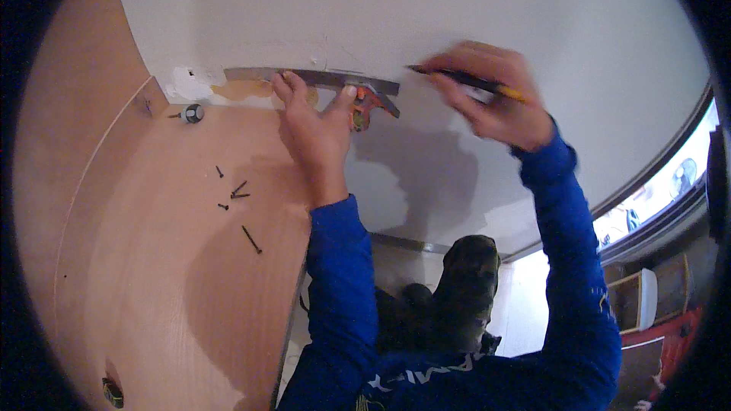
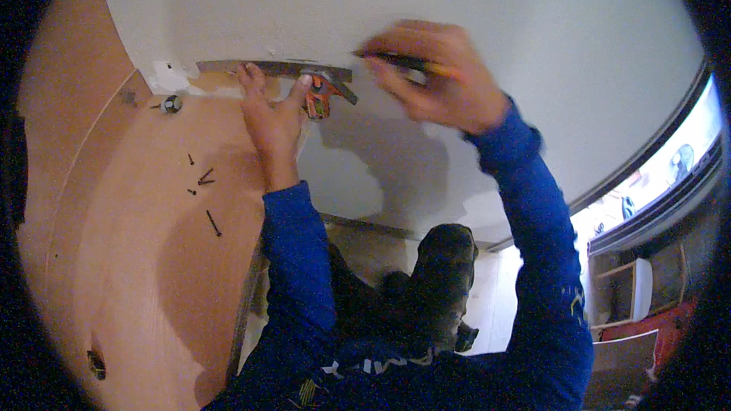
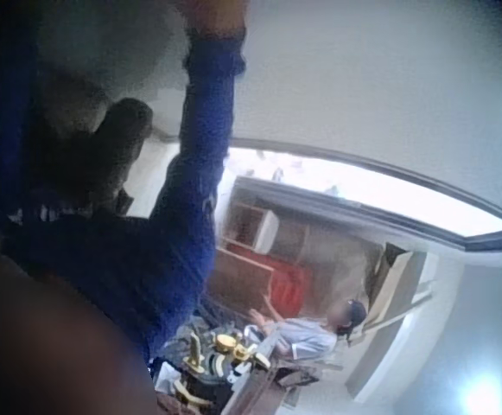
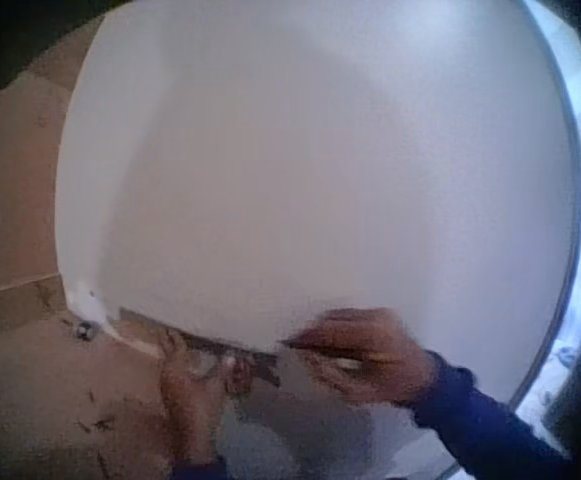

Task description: The person measures and marks a wooden cabinet using a speed square and pencil, then gathers screws and a drill. They carry a large plywood panel and fit it into the cabinet structure.

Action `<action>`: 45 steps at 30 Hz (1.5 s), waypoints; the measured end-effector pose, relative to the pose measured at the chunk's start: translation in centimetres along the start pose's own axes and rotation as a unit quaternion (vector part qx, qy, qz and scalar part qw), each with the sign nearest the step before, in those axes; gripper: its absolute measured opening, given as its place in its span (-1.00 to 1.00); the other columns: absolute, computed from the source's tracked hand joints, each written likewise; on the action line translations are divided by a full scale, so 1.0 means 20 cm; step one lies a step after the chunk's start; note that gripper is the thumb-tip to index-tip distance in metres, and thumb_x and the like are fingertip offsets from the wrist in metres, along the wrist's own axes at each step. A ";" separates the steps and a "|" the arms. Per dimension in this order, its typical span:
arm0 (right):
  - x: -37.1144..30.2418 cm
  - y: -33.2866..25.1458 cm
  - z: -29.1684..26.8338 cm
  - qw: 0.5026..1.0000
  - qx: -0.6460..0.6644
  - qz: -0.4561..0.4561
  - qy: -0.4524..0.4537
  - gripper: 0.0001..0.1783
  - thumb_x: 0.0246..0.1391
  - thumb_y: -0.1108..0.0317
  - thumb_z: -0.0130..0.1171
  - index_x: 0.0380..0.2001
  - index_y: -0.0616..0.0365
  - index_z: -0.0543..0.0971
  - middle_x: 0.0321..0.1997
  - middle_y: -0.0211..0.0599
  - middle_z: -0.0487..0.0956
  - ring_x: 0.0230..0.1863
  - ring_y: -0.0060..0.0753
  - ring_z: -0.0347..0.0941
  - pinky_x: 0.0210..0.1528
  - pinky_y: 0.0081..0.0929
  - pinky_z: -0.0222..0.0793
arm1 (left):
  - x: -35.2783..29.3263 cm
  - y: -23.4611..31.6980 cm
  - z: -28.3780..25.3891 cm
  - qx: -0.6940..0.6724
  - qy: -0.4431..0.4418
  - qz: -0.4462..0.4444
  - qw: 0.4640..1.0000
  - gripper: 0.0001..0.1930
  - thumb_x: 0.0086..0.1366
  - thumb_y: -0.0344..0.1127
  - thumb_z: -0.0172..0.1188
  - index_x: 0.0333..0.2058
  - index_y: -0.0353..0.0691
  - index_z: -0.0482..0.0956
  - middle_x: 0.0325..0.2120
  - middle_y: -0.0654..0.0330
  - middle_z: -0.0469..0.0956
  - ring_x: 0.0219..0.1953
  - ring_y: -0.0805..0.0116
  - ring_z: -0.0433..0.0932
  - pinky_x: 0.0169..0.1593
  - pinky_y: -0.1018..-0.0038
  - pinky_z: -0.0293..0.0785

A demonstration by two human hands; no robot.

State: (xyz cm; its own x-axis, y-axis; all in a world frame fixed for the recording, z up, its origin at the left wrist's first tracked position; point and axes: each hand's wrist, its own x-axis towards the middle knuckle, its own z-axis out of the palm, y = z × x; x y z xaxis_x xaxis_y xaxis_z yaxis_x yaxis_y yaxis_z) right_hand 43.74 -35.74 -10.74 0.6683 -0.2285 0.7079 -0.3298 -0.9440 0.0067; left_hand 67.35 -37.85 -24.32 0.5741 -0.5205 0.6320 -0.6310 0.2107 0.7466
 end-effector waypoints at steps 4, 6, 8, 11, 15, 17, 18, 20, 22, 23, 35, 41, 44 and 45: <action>-0.34 -0.12 -0.16 0.985 0.003 0.147 0.090 -0.73 0.22 0.50 0.11 -0.06 0.26 0.68 -0.29 -0.08 0.67 -0.33 -0.16 0.60 -0.19 -0.37 0.52 | -0.05 0.10 -0.07 -0.020 0.026 -0.023 0.999 -0.21 0.05 -0.14 0.60 0.16 -0.51 0.51 0.17 -0.28 0.50 0.12 -0.06 0.60 0.14 0.22 0.53; -0.43 -0.11 -0.13 0.972 0.039 0.215 0.084 -0.70 0.21 0.52 0.07 -0.04 0.26 0.67 -0.27 -0.08 0.66 -0.30 -0.17 0.59 -0.16 -0.39 0.51 | -0.07 0.14 -0.10 -0.093 -0.044 -0.141 0.985 -0.29 0.04 -0.17 0.63 0.06 -0.54 0.58 0.02 -0.18 0.64 0.03 0.13 0.65 -0.01 0.35 0.61; -0.47 -0.04 -0.06 0.981 0.024 0.174 0.085 -0.66 0.19 0.53 0.06 -0.01 0.26 0.65 -0.22 -0.05 0.66 -0.29 -0.16 0.58 -0.14 -0.39 0.51 | -0.06 0.16 -0.10 -0.066 0.001 -0.053 0.996 -0.38 0.05 -0.17 0.63 -0.05 -0.52 0.62 -0.17 -0.08 0.69 -0.16 0.19 0.67 -0.10 0.36 0.60; -0.47 0.07 0.04 0.991 -0.017 0.081 0.106 -0.61 0.10 0.55 0.12 0.02 0.22 0.65 -0.07 0.01 0.64 -0.17 -0.06 0.59 -0.09 -0.32 0.53 | -0.03 0.15 -0.08 -0.028 0.022 -0.010 0.999 -0.46 0.07 -0.19 0.61 -0.12 -0.51 0.65 -0.23 -0.03 0.72 -0.27 0.25 0.68 -0.16 0.37 0.59; -0.32 0.18 0.20 0.995 -0.008 -0.024 0.098 -0.56 0.00 0.50 0.29 0.02 0.20 0.66 0.01 0.02 0.63 -0.02 0.05 0.59 -0.02 -0.22 0.58 | -0.09 0.10 -0.08 -0.154 -0.049 -0.088 0.983 -0.57 0.17 -0.25 0.54 -0.14 -0.49 0.65 -0.20 0.00 0.73 -0.27 0.28 0.68 -0.15 0.37 0.61; -0.19 0.20 0.28 0.996 -0.002 -0.065 0.068 -0.54 0.00 0.46 0.32 0.04 0.21 0.64 0.07 0.01 0.61 -0.03 0.05 0.60 -0.01 -0.22 0.59 | -0.07 0.10 -0.07 -0.219 -0.100 -0.179 0.954 -0.65 0.22 -0.32 0.47 -0.12 -0.44 0.65 -0.18 0.05 0.72 -0.22 0.31 0.67 -0.11 0.40 0.61; -0.16 0.18 0.31 0.998 0.004 -0.042 0.043 -0.53 -0.02 0.49 0.33 0.04 0.22 0.64 0.09 0.02 0.59 -0.02 0.04 0.59 0.00 -0.24 0.58 | -0.06 0.11 -0.08 -0.265 -0.120 -0.210 0.933 -0.69 0.25 -0.35 0.43 -0.11 -0.42 0.65 -0.17 0.08 0.72 -0.20 0.32 0.67 -0.09 0.42 0.60; -0.12 0.11 0.33 1.000 0.004 0.002 -0.022 -0.51 -0.06 0.55 0.36 0.04 0.24 0.65 0.14 0.03 0.57 -0.01 0.01 0.59 0.01 -0.28 0.57 | -0.05 0.17 -0.10 -0.134 -0.115 -0.196 0.965 -0.72 0.29 -0.31 0.41 -0.14 -0.38 0.65 -0.25 0.21 0.68 -0.26 0.37 0.63 -0.10 0.42 0.59; -0.10 0.09 0.34 0.993 0.073 0.080 -0.039 -0.55 -0.03 0.57 0.33 0.01 0.24 0.65 0.12 0.00 0.56 -0.04 -0.01 0.59 -0.03 -0.31 0.57 | -0.03 0.27 -0.12 -0.194 -0.105 -0.255 0.941 -0.74 0.34 -0.27 0.35 -0.14 -0.35 0.64 -0.28 0.27 0.65 -0.25 0.38 0.60 -0.06 0.43 0.56; -0.12 0.09 0.33 0.987 0.092 0.111 -0.076 -0.57 -0.02 0.58 0.33 0.00 0.23 0.65 0.11 -0.01 0.56 -0.05 -0.02 0.59 -0.04 -0.32 0.57 | -0.03 0.31 -0.13 -0.312 -0.088 -0.325 0.889 -0.74 0.38 -0.24 0.31 -0.13 -0.34 0.64 -0.26 0.25 0.64 -0.21 0.37 0.58 -0.01 0.44 0.53; -0.32 -0.48 -0.27 0.876 0.271 0.279 -0.285 -0.59 0.20 0.33 0.20 0.11 0.14 0.56 0.08 0.13 0.55 0.06 0.22 0.53 0.05 -0.04 0.54 | -0.45 0.78 -0.79 -0.315 -0.042 -0.573 0.755 -0.61 0.54 0.05 0.00 -0.39 -0.11 0.37 -0.58 0.37 0.34 -0.58 0.51 0.32 -0.49 0.45 0.30; -0.01 -0.72 -0.36 0.862 0.295 0.144 -0.388 -0.53 0.06 0.51 0.23 0.09 0.11 0.53 0.00 0.08 0.58 0.02 0.25 0.54 0.09 0.06 0.46 | -0.78 0.98 -1.60 -0.251 0.005 -0.720 0.647 -0.63 0.53 0.06 0.01 -0.34 -0.10 0.46 -0.57 0.36 0.35 -0.48 0.50 0.36 -0.39 0.48 0.36; 0.17 -0.79 -0.32 0.810 0.352 0.175 -0.436 -0.57 0.00 0.54 0.28 0.00 0.10 0.55 -0.04 0.02 0.62 -0.02 0.17 0.58 -0.03 -0.04 0.53 | -0.86 1.09 -1.89 -0.116 0.053 -0.699 0.703 -0.60 0.52 0.05 0.01 -0.31 -0.17 0.53 -0.55 0.34 0.38 -0.49 0.46 0.37 -0.37 0.43 0.40; 0.23 -0.79 -0.27 0.802 0.318 0.189 -0.469 -0.59 -0.01 0.55 0.29 -0.03 0.10 0.56 -0.06 0.00 0.63 -0.04 0.14 0.59 -0.07 -0.08 0.55 | -0.87 1.13 -1.97 -0.124 0.094 -0.695 0.702 -0.59 0.53 0.05 0.01 -0.29 -0.20 0.55 -0.54 0.32 0.41 -0.49 0.44 0.40 -0.35 0.41 0.42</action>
State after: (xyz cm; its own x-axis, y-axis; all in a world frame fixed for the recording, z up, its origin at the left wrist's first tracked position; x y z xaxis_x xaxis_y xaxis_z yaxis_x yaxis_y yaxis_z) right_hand 48.43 -20.50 -3.82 0.9062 -0.3242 -0.2714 -0.4207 -0.6270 -0.6557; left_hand 63.72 8.63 -10.33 0.6190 -0.2522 -0.7438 0.7039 -0.2419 0.6678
